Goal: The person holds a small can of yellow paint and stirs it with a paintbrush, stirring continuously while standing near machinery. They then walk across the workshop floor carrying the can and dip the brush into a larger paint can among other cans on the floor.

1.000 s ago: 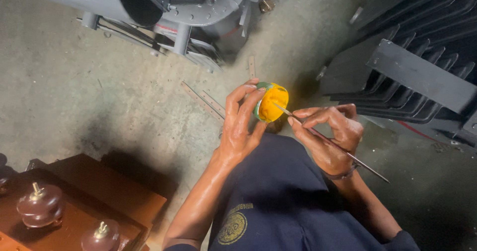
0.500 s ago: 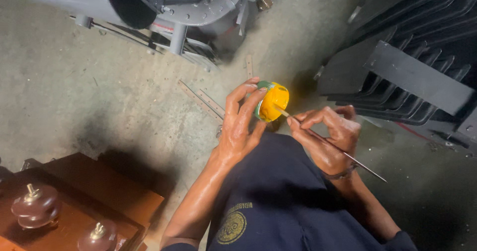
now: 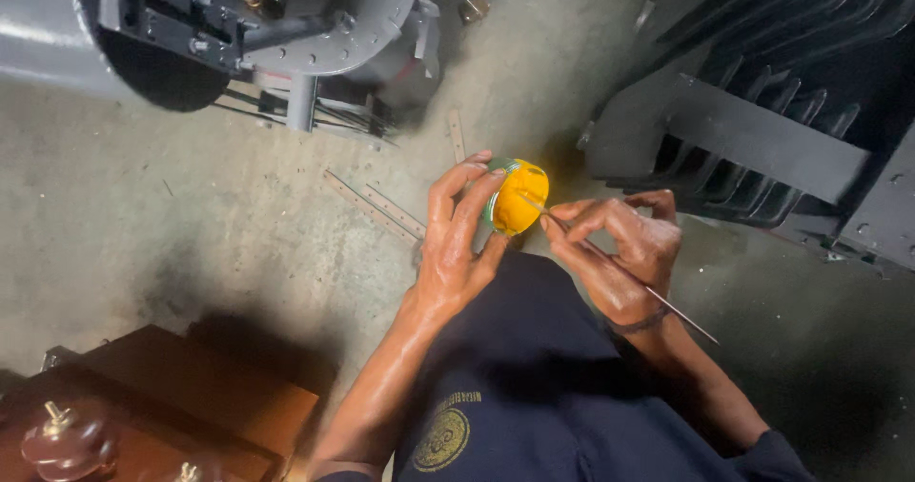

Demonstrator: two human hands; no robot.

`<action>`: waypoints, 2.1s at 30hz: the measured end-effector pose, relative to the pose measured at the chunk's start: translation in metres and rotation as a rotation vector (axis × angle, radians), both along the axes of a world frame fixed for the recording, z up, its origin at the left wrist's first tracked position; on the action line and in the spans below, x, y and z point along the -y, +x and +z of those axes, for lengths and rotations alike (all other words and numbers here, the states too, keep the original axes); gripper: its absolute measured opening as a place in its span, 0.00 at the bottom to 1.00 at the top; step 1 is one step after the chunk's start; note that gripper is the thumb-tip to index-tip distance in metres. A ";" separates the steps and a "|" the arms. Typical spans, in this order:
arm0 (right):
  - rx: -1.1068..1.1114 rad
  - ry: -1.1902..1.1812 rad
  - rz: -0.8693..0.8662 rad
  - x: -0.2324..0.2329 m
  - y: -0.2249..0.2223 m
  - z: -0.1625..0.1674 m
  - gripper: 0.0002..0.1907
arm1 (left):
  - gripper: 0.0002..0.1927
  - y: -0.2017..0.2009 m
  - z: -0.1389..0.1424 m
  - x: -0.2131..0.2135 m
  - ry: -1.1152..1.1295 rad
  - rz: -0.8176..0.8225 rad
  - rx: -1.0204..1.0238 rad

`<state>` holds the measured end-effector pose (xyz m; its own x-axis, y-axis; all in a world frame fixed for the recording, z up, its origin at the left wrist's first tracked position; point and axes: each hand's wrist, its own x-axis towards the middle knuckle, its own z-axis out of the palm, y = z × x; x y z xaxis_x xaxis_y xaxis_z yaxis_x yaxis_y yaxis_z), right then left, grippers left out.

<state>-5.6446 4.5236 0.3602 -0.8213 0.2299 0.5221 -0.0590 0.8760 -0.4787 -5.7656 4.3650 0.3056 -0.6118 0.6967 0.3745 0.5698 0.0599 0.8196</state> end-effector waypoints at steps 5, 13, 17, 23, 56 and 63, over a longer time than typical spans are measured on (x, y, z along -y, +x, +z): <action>-0.028 0.002 -0.029 -0.019 -0.013 -0.008 0.14 | 0.40 -0.016 -0.003 -0.019 0.009 -0.028 0.027; 0.121 -0.243 -0.167 -0.067 -0.073 -0.013 0.17 | 0.42 -0.090 -0.023 -0.079 0.008 -0.070 0.041; 0.093 -0.330 -0.169 -0.110 -0.124 -0.006 0.15 | 0.43 -0.137 -0.020 -0.121 0.037 -0.100 0.071; 0.122 -0.234 -0.236 -0.149 -0.199 0.004 0.11 | 0.42 -0.216 -0.016 -0.170 0.065 -0.068 0.063; 0.119 -0.499 -0.151 -0.718 -0.521 -0.005 0.13 | 0.40 -0.530 -0.001 -0.724 0.027 0.012 0.093; 0.134 -0.454 -0.242 -0.843 -0.587 -0.016 0.12 | 0.39 -0.603 -0.025 -0.858 0.027 -0.064 0.118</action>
<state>-6.2316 5.3670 0.3442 -0.7693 0.5997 0.2202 0.2068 0.5600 -0.8022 -6.3685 5.2234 0.2809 -0.6072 0.7264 0.3219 0.4713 0.0031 0.8819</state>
